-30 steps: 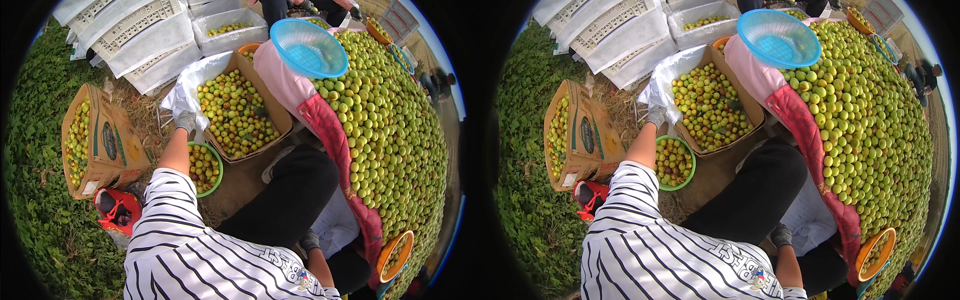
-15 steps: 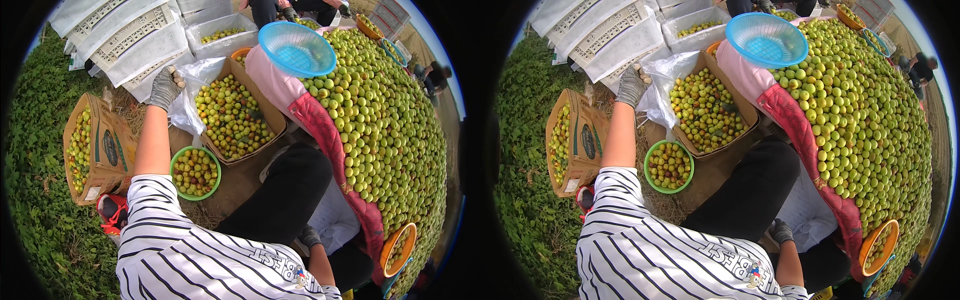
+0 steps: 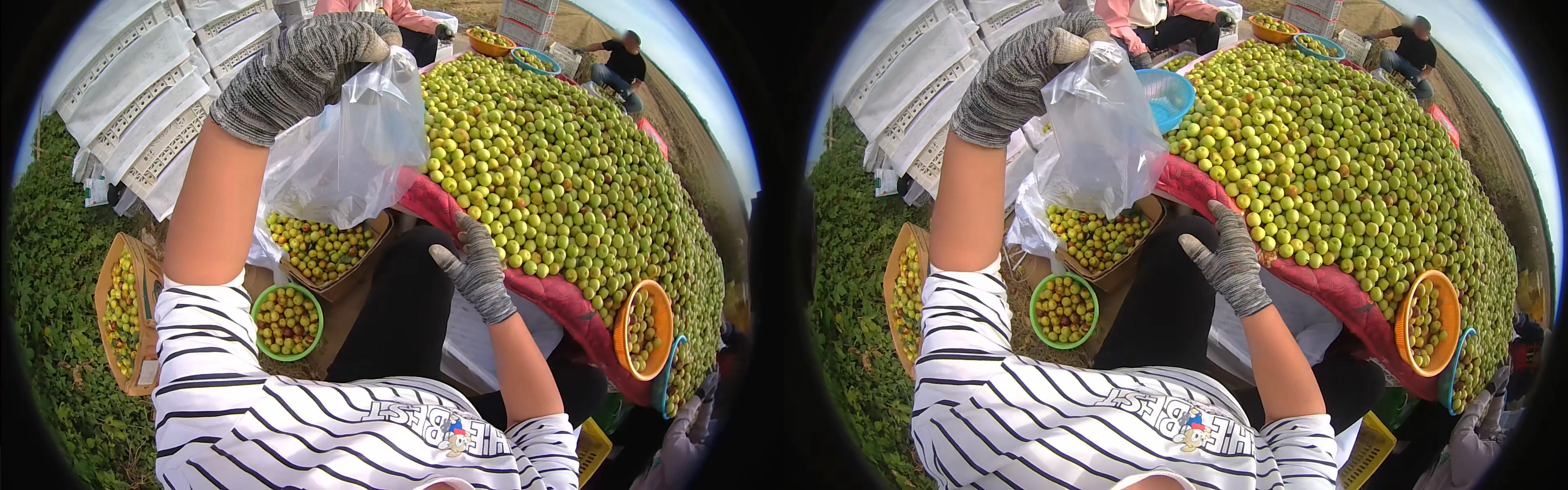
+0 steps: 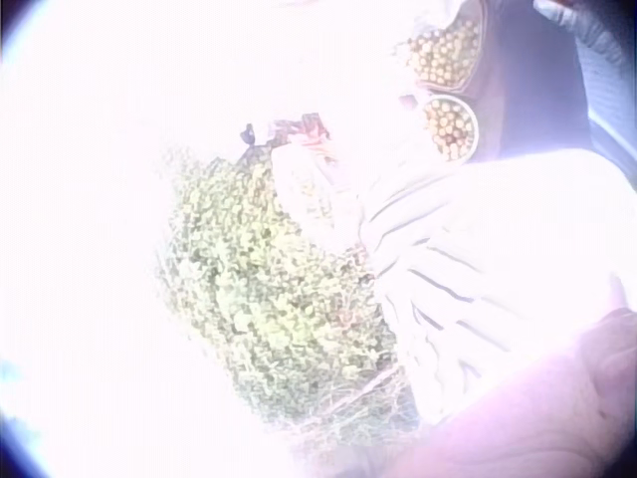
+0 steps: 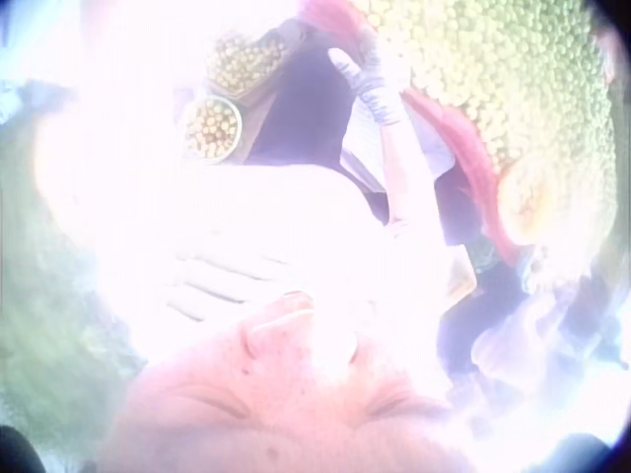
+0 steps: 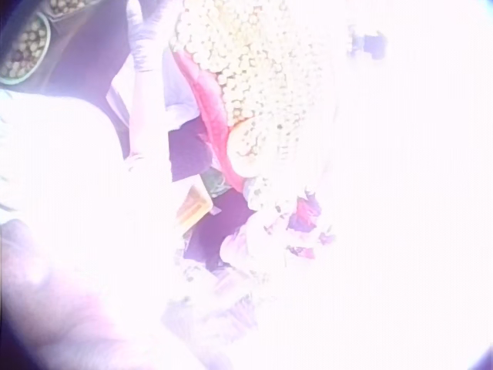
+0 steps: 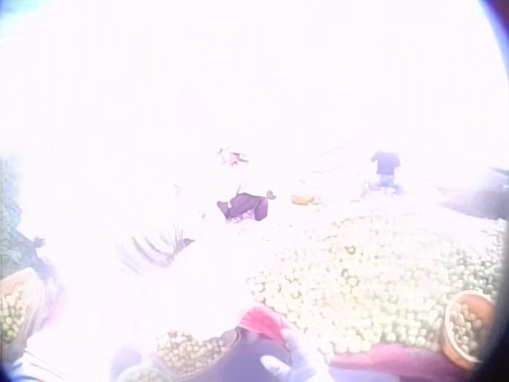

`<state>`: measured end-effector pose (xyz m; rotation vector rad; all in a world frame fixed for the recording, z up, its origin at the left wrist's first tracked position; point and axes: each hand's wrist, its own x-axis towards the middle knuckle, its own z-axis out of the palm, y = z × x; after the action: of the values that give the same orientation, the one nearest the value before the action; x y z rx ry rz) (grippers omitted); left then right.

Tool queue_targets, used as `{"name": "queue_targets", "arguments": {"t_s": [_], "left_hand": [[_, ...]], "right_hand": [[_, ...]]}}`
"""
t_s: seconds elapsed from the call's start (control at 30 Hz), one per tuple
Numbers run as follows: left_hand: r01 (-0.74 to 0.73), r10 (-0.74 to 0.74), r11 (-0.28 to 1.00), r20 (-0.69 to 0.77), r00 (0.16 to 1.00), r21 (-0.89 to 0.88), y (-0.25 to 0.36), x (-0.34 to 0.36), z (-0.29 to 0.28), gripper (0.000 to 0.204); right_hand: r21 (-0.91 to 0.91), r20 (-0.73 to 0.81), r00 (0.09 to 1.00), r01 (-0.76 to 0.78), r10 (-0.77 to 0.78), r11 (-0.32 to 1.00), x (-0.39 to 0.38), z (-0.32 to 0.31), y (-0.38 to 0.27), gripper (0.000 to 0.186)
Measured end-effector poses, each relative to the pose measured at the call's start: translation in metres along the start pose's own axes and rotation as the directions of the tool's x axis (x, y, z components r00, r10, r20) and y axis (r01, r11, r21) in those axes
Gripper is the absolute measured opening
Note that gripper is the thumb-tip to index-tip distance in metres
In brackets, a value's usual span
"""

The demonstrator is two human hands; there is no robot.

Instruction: The person sorts green plums from a large pile on a table into a plastic bag and a blue bowl. They pick individual plums, inspect them, and place them into the bag or bowl while seated at the table.

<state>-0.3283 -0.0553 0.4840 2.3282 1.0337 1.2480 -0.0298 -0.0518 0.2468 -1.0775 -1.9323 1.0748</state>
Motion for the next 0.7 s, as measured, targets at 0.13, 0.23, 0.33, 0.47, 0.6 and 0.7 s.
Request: {"name": "queue_targets", "arguments": {"t_s": [0.13, 0.23, 0.33, 0.47, 0.6, 0.7], "left_hand": [[0.147, -0.132, 0.904, 0.063, 0.989, -0.401, 0.041, 0.041, 0.030, 0.025], [0.237, -0.167, 0.816, 0.177, 0.970, -0.527, 0.060, 0.051, 0.043, 0.027], [0.176, -0.104, 0.826, 0.162, 0.981, -0.535, 0.062, 0.063, 0.063, 0.030], [0.113, -0.078, 0.836, 0.088, 0.993, -0.537, 0.056, 0.078, 0.092, 0.034], [0.137, -0.125, 0.779, 0.064, 0.990, -0.612, 0.057, 0.076, 0.102, 0.034], [0.220, -0.239, 0.699, 0.067, 0.969, -0.680, 0.048, 0.068, 0.102, 0.035]], "right_hand": [[-0.031, 0.021, 0.999, 0.031, -0.030, 0.999, 0.007, -0.017, 0.004, 0.089], [0.300, 0.043, 0.998, 0.021, -0.035, 0.954, -0.001, -0.039, 0.016, 0.068], [0.431, -0.049, 0.999, 0.027, -0.006, 0.902, -0.013, -0.055, 0.025, 0.059], [0.227, -0.394, 0.914, 0.198, -0.096, 0.954, -0.015, -0.061, 0.028, 0.062], [-0.012, -0.502, 0.812, 0.337, -0.296, 0.942, -0.008, -0.092, 0.025, 0.037], [0.371, -0.504, 0.864, 0.205, 0.011, 0.906, -0.024, -0.128, 0.015, 0.020]]}}
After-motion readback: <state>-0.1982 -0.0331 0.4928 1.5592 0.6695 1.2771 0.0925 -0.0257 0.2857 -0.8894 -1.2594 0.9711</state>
